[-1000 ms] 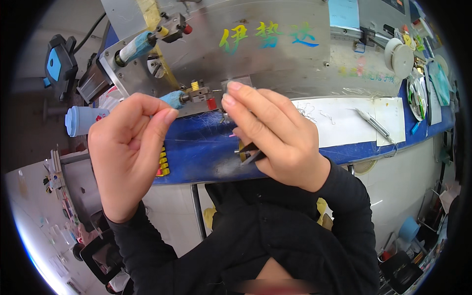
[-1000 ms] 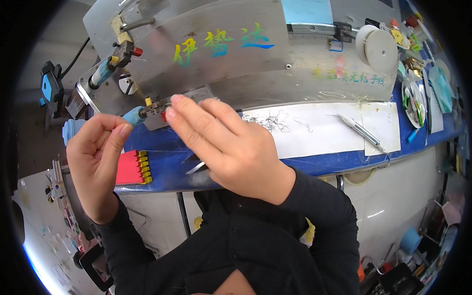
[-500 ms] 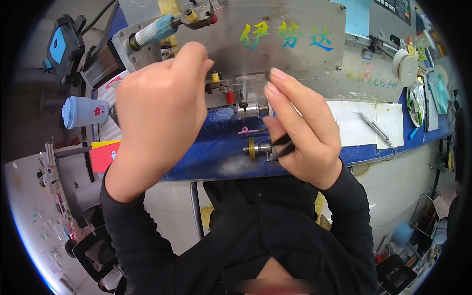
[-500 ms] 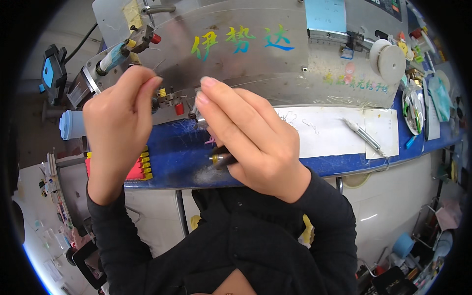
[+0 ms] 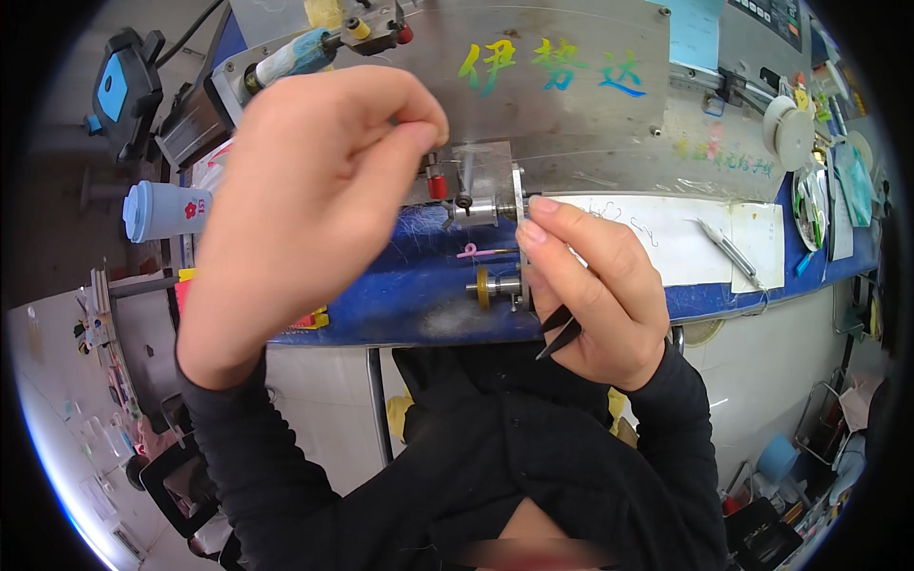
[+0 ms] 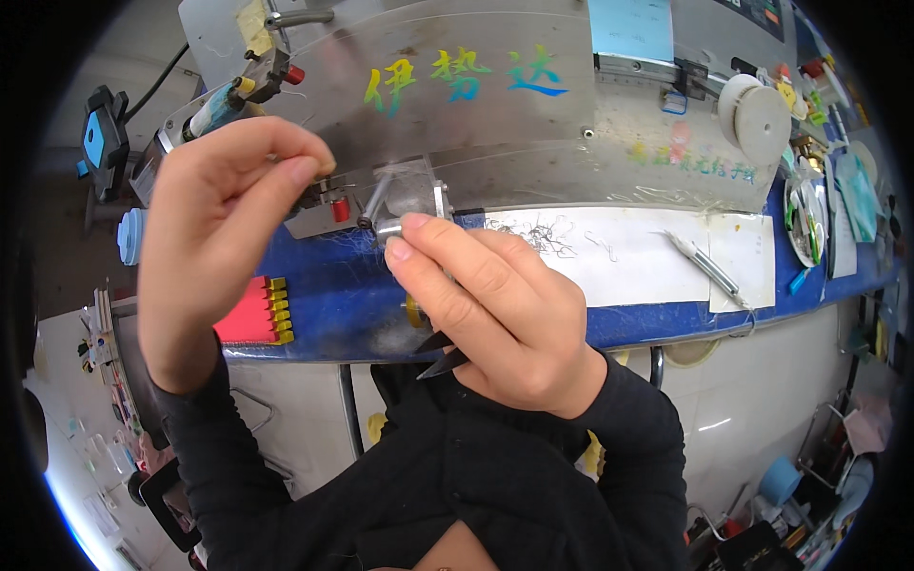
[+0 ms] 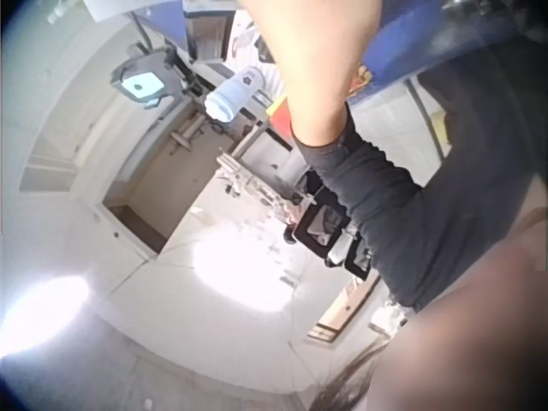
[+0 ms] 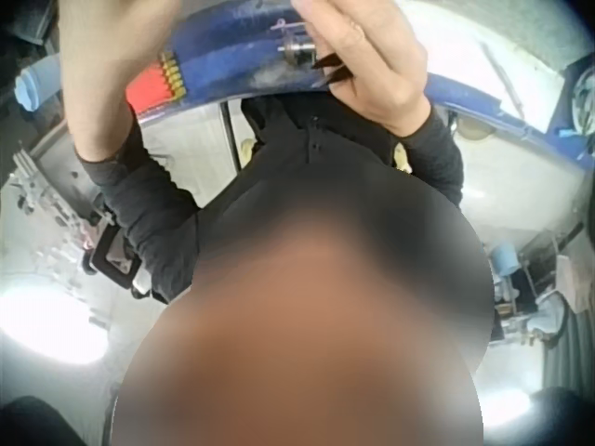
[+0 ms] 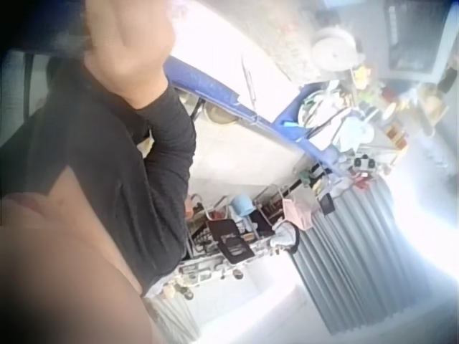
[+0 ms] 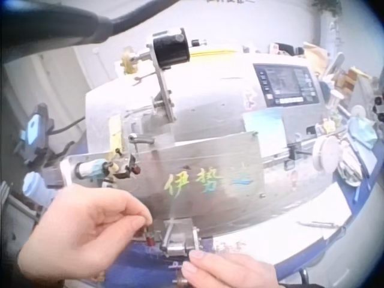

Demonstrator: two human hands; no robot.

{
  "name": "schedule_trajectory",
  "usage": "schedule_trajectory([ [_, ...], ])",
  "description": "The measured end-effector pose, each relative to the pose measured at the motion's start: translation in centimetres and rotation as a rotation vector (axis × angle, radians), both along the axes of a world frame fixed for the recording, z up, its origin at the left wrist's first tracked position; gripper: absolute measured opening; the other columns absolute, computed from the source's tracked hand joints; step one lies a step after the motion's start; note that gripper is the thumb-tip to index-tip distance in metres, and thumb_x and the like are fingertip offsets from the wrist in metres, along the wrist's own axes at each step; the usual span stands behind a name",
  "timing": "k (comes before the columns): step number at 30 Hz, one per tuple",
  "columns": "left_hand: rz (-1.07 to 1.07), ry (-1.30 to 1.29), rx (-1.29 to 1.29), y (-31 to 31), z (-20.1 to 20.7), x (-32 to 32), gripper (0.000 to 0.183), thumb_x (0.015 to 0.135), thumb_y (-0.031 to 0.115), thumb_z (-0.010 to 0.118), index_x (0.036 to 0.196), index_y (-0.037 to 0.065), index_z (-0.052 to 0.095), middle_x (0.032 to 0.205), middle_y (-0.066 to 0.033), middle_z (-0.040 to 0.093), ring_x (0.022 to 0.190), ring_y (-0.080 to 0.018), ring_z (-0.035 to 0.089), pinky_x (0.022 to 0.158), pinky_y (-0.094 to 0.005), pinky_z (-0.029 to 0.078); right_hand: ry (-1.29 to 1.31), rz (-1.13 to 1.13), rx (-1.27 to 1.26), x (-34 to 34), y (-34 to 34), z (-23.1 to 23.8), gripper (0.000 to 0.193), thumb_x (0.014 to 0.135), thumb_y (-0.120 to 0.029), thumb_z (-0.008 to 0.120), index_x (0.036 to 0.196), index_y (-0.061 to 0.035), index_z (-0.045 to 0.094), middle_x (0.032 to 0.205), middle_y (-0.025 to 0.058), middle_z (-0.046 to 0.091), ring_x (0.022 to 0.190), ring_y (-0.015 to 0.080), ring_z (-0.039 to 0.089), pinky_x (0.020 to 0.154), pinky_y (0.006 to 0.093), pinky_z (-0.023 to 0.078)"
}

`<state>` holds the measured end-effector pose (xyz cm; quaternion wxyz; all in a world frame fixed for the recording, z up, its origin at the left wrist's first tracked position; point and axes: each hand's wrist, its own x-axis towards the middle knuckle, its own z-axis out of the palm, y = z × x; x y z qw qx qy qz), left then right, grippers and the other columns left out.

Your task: The person assembles small electronic components using a soldering iron, tweezers, and a utility knife. They repeatedly solder wires to a small circuit, trim excess wire, and inspect the connections. The person handles multiple components one at a time and uses tools to manipulate and cut the parts.

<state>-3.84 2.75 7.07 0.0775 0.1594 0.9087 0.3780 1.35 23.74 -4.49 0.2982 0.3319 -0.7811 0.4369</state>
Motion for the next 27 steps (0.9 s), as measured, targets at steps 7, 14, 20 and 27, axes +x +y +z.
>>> schedule_trajectory([
  [7,-0.049,-0.043,-0.150,-0.3,0.5,-1.1,0.012,0.096,0.003,0.059,0.100,-0.007,0.064,0.087,-0.0019,0.066,0.079,-0.0031,0.056,0.070,-0.0177,0.043,-0.235,0.047,0.027,0.2,0.3,1.6,0.044,0.077,0.002,0.076,0.121,0.0021,0.067,0.105,0.0188,0.067,0.084,0.0280,0.066,0.072,0.0326,0.053],
  [14,-0.013,-0.069,0.084,-1.0,1.0,0.2,0.012,0.096,0.004,0.060,0.100,-0.004,0.067,0.080,0.0003,0.065,0.073,-0.0001,0.053,0.064,-0.0164,0.039,-0.264,0.142,0.029,-1.2,0.0,3.8,0.055,0.079,-0.017,0.083,0.128,0.0023,0.065,0.117,0.0176,0.060,0.088,0.0220,0.061,0.074,0.0299,0.052],
  [20,-0.121,0.030,-0.027,-0.7,-0.3,-0.7,0.012,0.096,0.003,0.057,0.097,-0.007,0.065,0.083,-0.0018,0.067,0.075,-0.0036,0.057,0.066,-0.0186,0.042,-0.200,0.089,-0.008,-1.7,-1.4,3.6,0.054,0.081,-0.018,0.082,0.128,0.0044,0.065,0.116,0.0169,0.060,0.085,0.0191,0.060,0.071,0.0271,0.052],
  [27,0.049,-0.102,0.115,-1.4,0.6,-0.3,0.015,0.096,0.009,0.062,0.098,-0.005,0.066,0.084,-0.0007,0.067,0.078,-0.0030,0.058,0.071,-0.0186,0.044,-0.106,-0.006,0.061,-2.4,-1.2,4.0,0.046,0.080,-0.008,0.079,0.124,0.0018,0.068,0.109,0.0149,0.062,0.081,0.0203,0.061,0.069,0.0280,0.051],
])
